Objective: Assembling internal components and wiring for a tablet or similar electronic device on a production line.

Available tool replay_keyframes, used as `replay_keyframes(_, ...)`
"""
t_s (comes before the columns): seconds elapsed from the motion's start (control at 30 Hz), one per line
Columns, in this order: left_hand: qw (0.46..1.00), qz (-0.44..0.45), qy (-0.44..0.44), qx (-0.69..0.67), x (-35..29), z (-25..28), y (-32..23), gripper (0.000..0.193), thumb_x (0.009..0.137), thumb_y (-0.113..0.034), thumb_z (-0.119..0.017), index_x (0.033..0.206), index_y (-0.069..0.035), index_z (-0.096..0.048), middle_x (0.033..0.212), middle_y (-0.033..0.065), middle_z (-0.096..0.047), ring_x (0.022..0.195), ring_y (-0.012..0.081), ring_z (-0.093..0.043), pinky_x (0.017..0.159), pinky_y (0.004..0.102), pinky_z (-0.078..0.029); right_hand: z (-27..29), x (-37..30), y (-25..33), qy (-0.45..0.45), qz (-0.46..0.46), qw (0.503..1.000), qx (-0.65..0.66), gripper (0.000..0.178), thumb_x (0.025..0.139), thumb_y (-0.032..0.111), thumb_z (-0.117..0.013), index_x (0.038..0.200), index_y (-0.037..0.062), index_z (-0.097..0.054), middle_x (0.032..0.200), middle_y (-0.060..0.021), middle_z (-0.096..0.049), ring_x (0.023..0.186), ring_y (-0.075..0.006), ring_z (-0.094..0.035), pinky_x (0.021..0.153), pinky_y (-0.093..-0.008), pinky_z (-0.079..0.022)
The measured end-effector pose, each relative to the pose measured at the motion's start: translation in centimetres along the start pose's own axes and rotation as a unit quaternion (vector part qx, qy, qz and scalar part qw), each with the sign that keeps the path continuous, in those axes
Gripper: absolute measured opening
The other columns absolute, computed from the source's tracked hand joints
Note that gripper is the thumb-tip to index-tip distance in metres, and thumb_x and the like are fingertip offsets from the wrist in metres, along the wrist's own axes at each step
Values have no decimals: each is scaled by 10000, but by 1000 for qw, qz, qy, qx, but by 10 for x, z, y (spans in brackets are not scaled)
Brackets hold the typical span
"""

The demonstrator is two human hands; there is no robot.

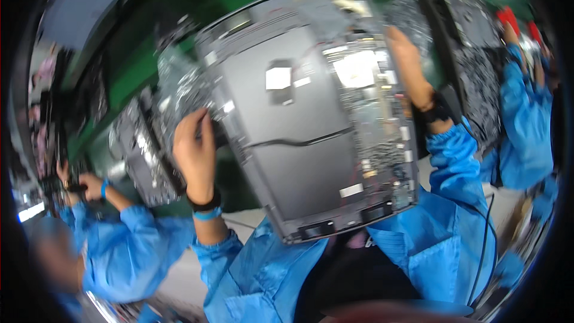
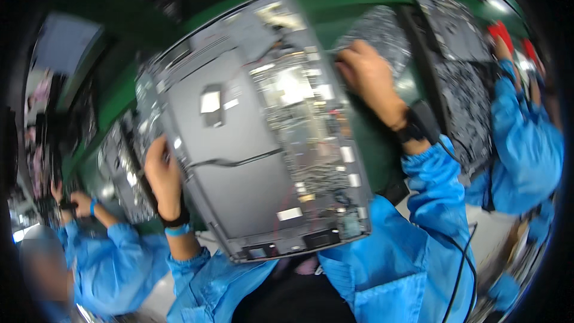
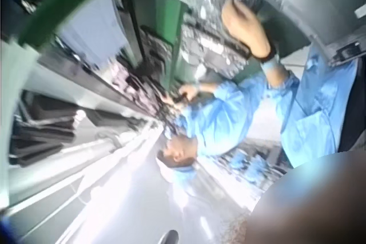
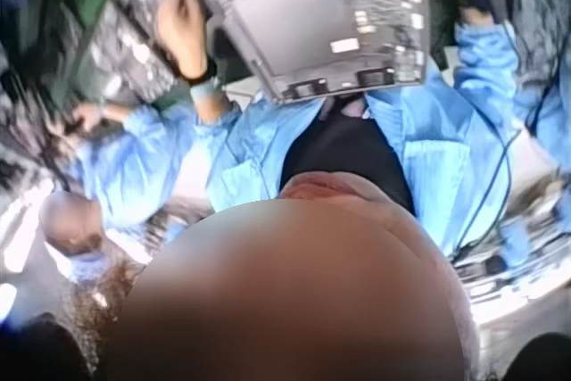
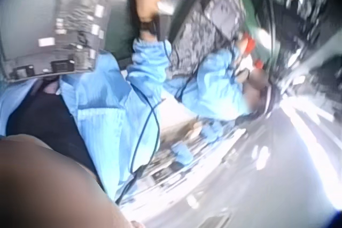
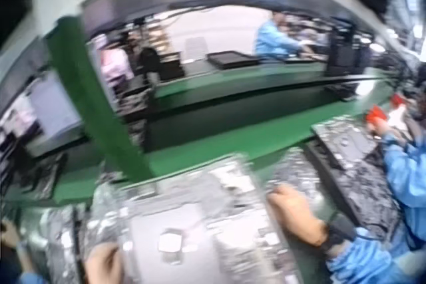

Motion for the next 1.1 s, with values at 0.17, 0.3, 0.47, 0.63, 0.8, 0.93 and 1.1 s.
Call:
replay_keyframes(0.17, 998, -69, -12, -10, -1, 6, -18, 95, 805, -42, -646, 898, -37, -664, 874, 116, -659, 817, 302, -610, 733, 368, -479, 6, -7, 2, 53, -81, 994, 60, 189, 772, 26, -550, 944, -5, -624, 847, -142, -551, 826, -337, -568, 707, -372, -458)
replay_keyframes(0.3, 993, -113, 16, 9, 5, -6, -22, 101, 767, -46, -671, 867, -44, -657, 819, 96, -628, 775, 286, -572, 697, 374, -465, 16, -5, 13, -2, -49, 998, 45, 197, 777, -13, -597, 970, -24, -630, 881, -127, -629, 803, -233, -599, 734, -309, -470)
replay_keyframes(0.47, 987, -140, 59, 54, 18, -29, -34, 140, 726, -47, -675, 857, -52, -628, 806, 93, -568, 779, 291, -527, 684, 394, -442, 55, 14, -15, -61, -168, 953, 244, 116, 865, 29, -642, 962, -31, -658, 897, -48, -670, 813, -77, -597, 739, -206, -472)
replay_keyframes(0.63, 992, -115, 50, 25, 22, -42, -26, 113, 708, 4, -539, 807, -11, -591, 830, 121, -572, 794, 320, -526, 681, 405, -446, 98, 79, 49, 33, -17, 967, 252, 153, 871, 88, -647, 980, -19, -664, 910, -56, -676, 821, -102, -615, 729, -230, -485)
replay_keyframes(0.8, 991, -109, 45, 59, 19, -37, -34, 163, 760, -15, -546, 901, 25, -616, 828, 141, -556, 797, 319, -525, 671, 399, -442, 101, 130, 95, 142, -38, 974, 174, 130, 804, 111, -642, 853, -6, -667, 776, -120, -637, 686, -213, -616, 629, -301, -478)
replay_keyframes(0.93, 994, -81, 66, -10, 14, -51, -13, 217, 784, -21, -535, 985, 32, -596, 930, 153, -578, 854, 325, -535, 720, 401, -446, 86, 136, 82, 165, 64, 968, 180, 117, 796, 104, -624, 811, -6, -659, 771, -145, -638, 711, -284, -621, 648, -338, -483)
replay_keyframes(1.1, 997, -17, 0, -69, 16, -35, -7, 197, 830, 23, -555, 1026, 33, -573, 886, 140, -589, 770, 253, -576, 671, 331, -465, 82, 137, 87, 209, -34, 970, 115, 200, 792, 96, -587, 948, -28, -600, 773, -181, -641, 743, -292, -640, 660, -356, -489)
Point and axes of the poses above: each hand's wrist, its own x-axis towards the middle knuckle, its own z-axis out of the back of the hand, y = z × x, the point moved 9 cm from there along x, towards the middle knuckle
